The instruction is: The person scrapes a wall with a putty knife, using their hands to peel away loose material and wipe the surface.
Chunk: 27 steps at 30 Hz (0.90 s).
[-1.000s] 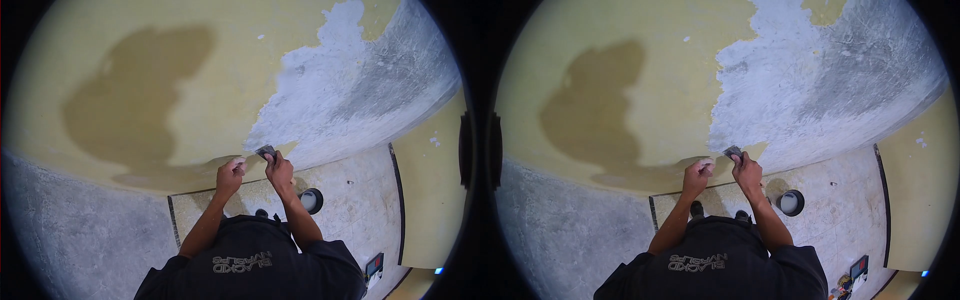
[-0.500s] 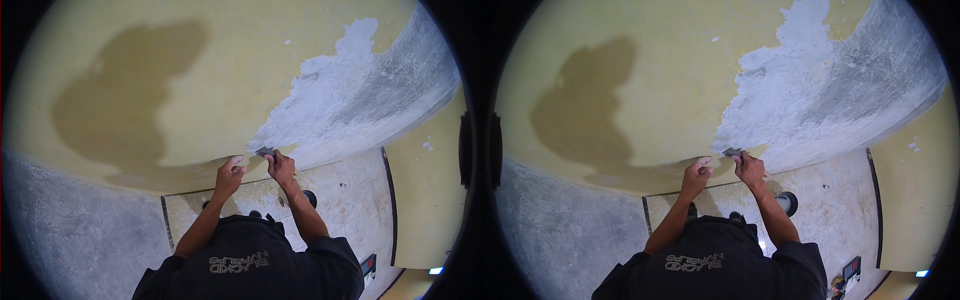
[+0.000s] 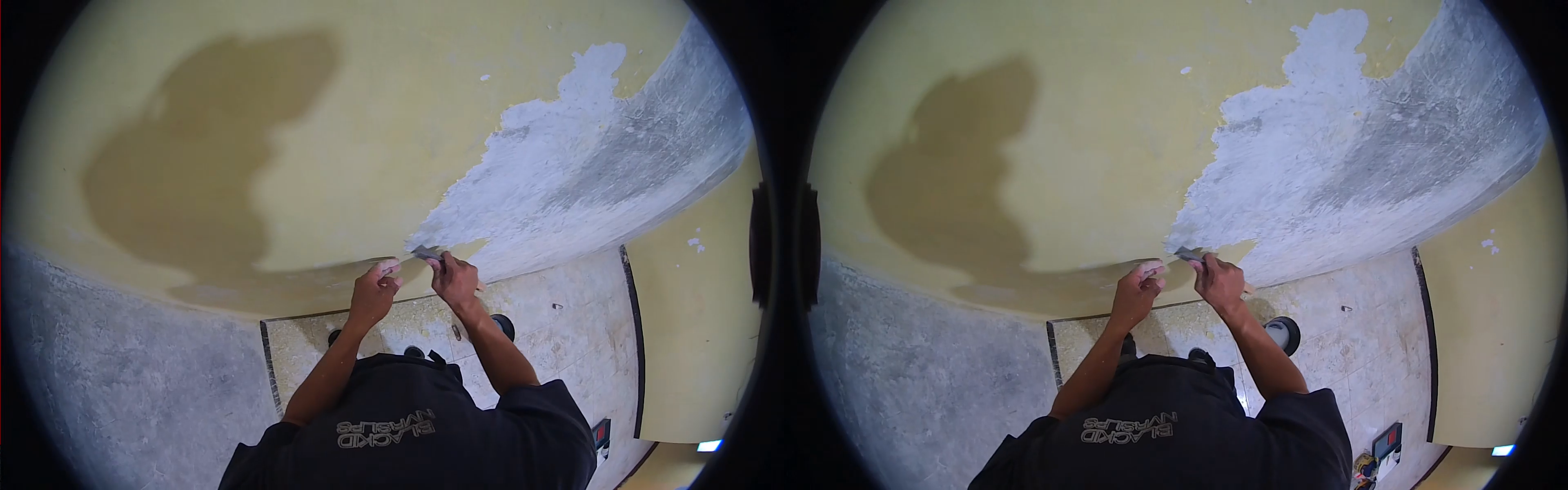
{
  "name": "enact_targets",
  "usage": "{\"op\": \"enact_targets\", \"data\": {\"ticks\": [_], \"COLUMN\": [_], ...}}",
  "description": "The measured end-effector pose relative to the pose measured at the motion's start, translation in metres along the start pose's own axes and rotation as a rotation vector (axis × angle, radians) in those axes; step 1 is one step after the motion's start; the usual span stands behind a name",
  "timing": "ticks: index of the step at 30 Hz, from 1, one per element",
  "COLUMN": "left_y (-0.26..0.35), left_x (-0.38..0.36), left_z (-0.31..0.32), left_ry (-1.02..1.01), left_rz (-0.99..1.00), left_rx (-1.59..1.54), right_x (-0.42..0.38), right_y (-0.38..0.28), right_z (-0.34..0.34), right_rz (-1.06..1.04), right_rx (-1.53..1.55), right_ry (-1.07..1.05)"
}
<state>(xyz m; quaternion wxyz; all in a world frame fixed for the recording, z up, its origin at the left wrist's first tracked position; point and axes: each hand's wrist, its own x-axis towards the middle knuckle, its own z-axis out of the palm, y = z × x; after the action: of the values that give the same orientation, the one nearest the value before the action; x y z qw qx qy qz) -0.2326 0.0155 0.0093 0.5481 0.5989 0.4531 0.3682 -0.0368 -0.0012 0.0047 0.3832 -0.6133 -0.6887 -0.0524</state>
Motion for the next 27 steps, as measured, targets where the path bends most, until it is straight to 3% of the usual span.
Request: {"op": "enact_targets", "data": {"ticks": [6, 10, 12, 16, 18, 20, 24, 25, 26, 27], "left_y": [-0.002, -0.007, -0.005, -0.015, -0.013, -0.009, -0.013, -0.007, -0.003, 0.000], "left_x": [-0.004, -0.002, -0.003, -0.001, -0.002, -0.004, -0.005, -0.003, -0.002, -0.004], "left_z": [-0.003, 0.003, 0.009, 0.023, 0.027, 0.028, 0.031, 0.030, 0.027, 0.025], "left_ry": [0.046, 0.016, 0.005, -0.021, -0.058, -0.066, -0.089, -0.091, -0.148, -0.206], "left_rz": [-0.017, 0.009, 0.021, 0.082, 0.108, 0.058, -0.018, -0.022, -0.062, -0.104], "left_rx": [-0.015, -0.036, -0.075, -0.102, -0.040, -0.021, -0.024, -0.020, 0.144, 0.310], "right_x": [0.001, -0.005, -0.014, -0.017, -0.023, -0.029, -0.019, -0.011, -0.004, -0.001], "right_y": [0.004, -0.004, -0.006, -0.020, -0.014, -0.012, -0.029, -0.036, -0.043, -0.049], "right_z": [-0.008, 0.010, 0.017, 0.025, 0.033, 0.048, 0.037, 0.033, 0.029, 0.026], "right_rz": [0.187, 0.246, 0.422, 0.579, 0.606, 0.644, 0.699, 0.621, 0.543, 0.574], "right_rx": [-0.046, -0.025, 0.171, 0.485, 0.395, 0.737, 0.603, 0.437, 0.273, 0.296], "right_ry": [-0.094, -0.040, -0.039, 0.062, 0.005, 0.128, 0.069, -0.015, -0.099, -0.100]}}
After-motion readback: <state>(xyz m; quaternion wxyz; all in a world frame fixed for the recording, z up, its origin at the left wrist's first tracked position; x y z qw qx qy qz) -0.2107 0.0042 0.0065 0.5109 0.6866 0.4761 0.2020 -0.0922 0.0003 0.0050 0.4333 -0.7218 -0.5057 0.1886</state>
